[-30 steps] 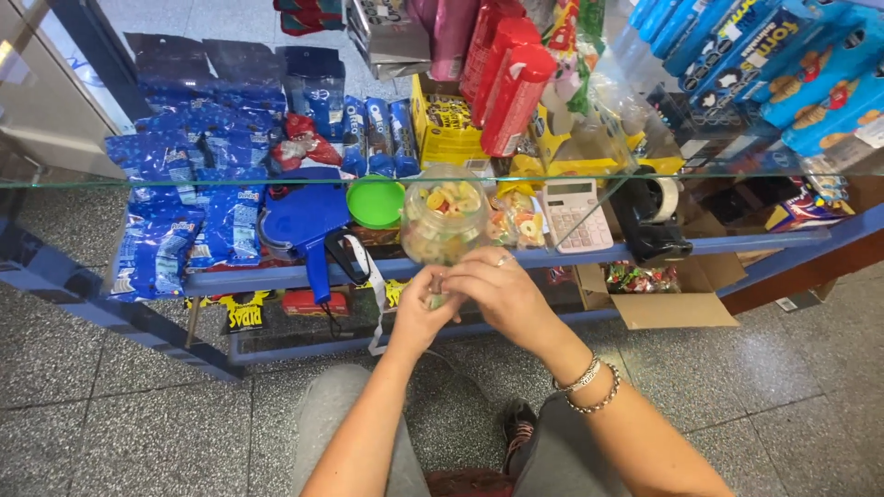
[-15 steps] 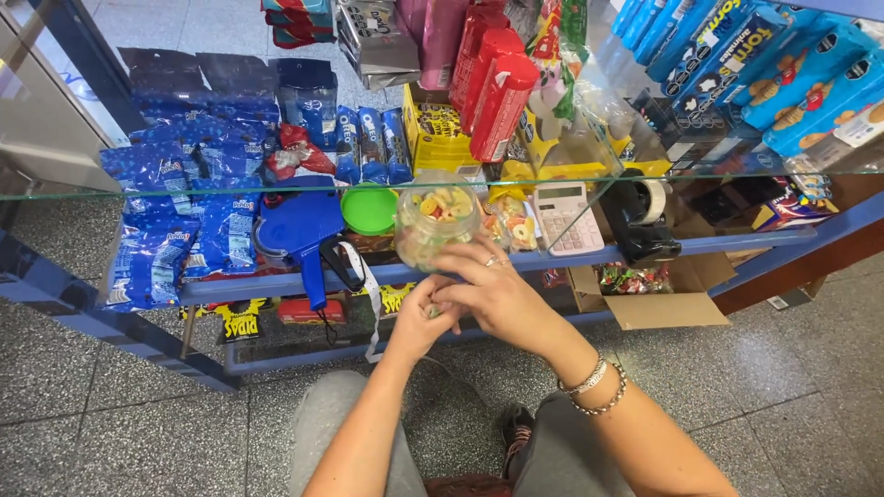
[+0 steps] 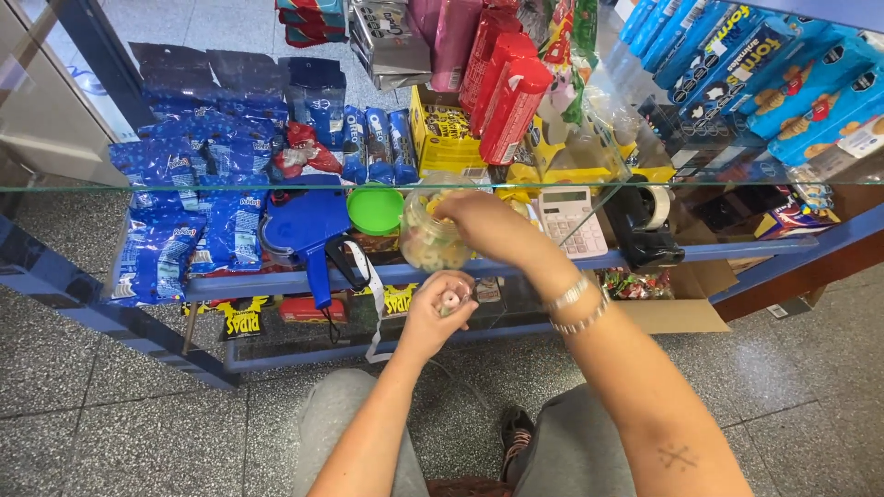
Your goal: Selecting individual candies from a jar and display shelf and placing them into a small plastic bag.
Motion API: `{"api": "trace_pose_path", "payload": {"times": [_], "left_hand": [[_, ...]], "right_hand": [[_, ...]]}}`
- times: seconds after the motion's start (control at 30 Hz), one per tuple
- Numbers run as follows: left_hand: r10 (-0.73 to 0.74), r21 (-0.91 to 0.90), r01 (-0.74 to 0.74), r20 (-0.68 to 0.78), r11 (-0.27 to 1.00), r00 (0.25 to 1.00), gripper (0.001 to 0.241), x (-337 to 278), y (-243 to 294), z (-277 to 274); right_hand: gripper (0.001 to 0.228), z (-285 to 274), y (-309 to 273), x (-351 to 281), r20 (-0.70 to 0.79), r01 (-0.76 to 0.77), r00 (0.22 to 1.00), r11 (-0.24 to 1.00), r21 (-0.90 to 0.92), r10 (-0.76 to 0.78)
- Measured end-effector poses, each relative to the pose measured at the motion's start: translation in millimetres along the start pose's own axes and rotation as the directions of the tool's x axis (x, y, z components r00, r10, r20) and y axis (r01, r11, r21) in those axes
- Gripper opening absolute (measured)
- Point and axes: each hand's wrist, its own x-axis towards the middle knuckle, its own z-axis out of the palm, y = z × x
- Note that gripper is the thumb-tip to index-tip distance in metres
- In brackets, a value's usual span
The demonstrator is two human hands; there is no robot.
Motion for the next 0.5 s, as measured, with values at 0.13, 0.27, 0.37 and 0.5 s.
{"api": "trace_pose_path", "payload": {"times": [0.13,0.27,0.37,0.5], "left_hand": [[0.068,0.123,-0.056,-0.09,0.991,0.994,0.017,2,-5,-6],[0.181,0.41,-0.048,-0.294,0.911,0.938,0.019,-1,-17,-15],[0.153,0.406,-0.012,-0.317,0.914,0.936,0.022,2,-16,-13],[0.103,0.341,0.014,-0.322,0.94,0.941,0.021,2,-7,-14]], "right_hand": [[0.042,36,43,43,0.512,-0.237,0.835,0.971,0.006,0.201],[0.039,38,66,73,0.713,-0.136,0.69,0.99,-0.041,0.124],[0.049,-10,14,79,0.768,-0.125,0.627,0.99,-0.063,0.128],[0.043,-6,19,85,0.791,-0.079,0.609,0.997,-0.022,0.066]]}}
